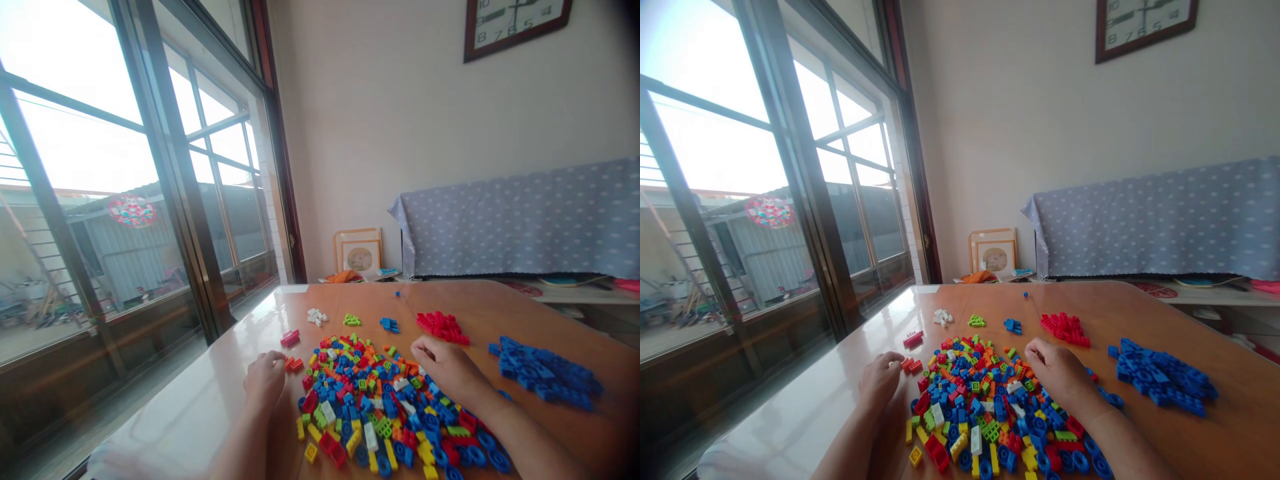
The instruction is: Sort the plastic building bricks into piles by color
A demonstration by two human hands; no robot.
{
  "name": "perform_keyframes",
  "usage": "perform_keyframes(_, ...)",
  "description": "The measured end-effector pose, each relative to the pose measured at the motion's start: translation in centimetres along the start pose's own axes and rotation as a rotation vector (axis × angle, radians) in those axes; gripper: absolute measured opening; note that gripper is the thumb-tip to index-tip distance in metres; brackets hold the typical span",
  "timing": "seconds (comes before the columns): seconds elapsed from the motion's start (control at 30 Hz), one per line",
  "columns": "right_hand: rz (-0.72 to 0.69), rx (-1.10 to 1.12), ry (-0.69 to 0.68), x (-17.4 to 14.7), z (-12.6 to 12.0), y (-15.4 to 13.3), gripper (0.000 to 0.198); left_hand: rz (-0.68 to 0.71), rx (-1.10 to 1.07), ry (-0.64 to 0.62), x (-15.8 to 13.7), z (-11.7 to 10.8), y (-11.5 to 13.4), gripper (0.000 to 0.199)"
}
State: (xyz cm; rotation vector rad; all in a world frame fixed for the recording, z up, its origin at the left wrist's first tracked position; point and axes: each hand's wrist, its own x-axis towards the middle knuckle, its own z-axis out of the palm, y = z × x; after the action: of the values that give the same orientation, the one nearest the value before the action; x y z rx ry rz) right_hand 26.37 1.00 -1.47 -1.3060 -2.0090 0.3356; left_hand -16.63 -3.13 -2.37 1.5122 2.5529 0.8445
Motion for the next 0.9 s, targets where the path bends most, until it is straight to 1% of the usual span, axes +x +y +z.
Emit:
perform_keyframes(0.07, 0.000, -0.001, -0.005, 0.0, 0.1, 0.1, 0.038, 0.001, -0.030, 0.006, 0.3, 0.3, -0.3, 0.035)
perform_keyframes(0.13, -0.001, -0.007, -0.012, 0.0, 0.2, 0.1, 0.038, 0.051, -0.051, -0.006, 0.5, 0.8, -0.5, 0.037)
perform_keyframes(0.17, 0.000, -0.011, -0.015, 0.0, 0.3, 0.2, 0.038, 0.086, -0.053, -0.020, 0.6, 1.1, -0.5, 0.040)
perform_keyframes(0.27, 0.008, -0.018, -0.025, 0.1, 0.5, 0.3, 0.037, 0.172, -0.022, -0.065, 0.7, 1.7, -0.3, 0.058)
perform_keyframes(0.33, 0.017, -0.019, -0.031, 0.1, 0.6, 0.3, 0.037, 0.190, 0.015, -0.073, 0.8, 2.0, -0.2, 0.062)
perform_keyframes(0.57, 0.015, -0.017, -0.048, 0.1, 0.6, 0.5, 0.038, 0.164, 0.107, -0.041, 1.5, 2.2, -0.6, 0.038)
perform_keyframes(0.67, 0.013, -0.011, -0.042, 0.1, 0.7, 0.5, 0.038, 0.150, 0.121, -0.018, 1.4, 1.9, -0.3, 0.038)
perform_keyframes(0.77, 0.018, 0.000, -0.034, 0.1, 0.7, 0.2, 0.038, 0.202, 0.127, -0.005, 1.0, 1.7, 0.4, 0.041)
perform_keyframes(0.9, 0.022, -0.001, -0.023, -0.1, 0.5, -0.4, 0.037, 0.290, 0.128, -0.058, 0.7, 1.6, 1.2, 0.028)
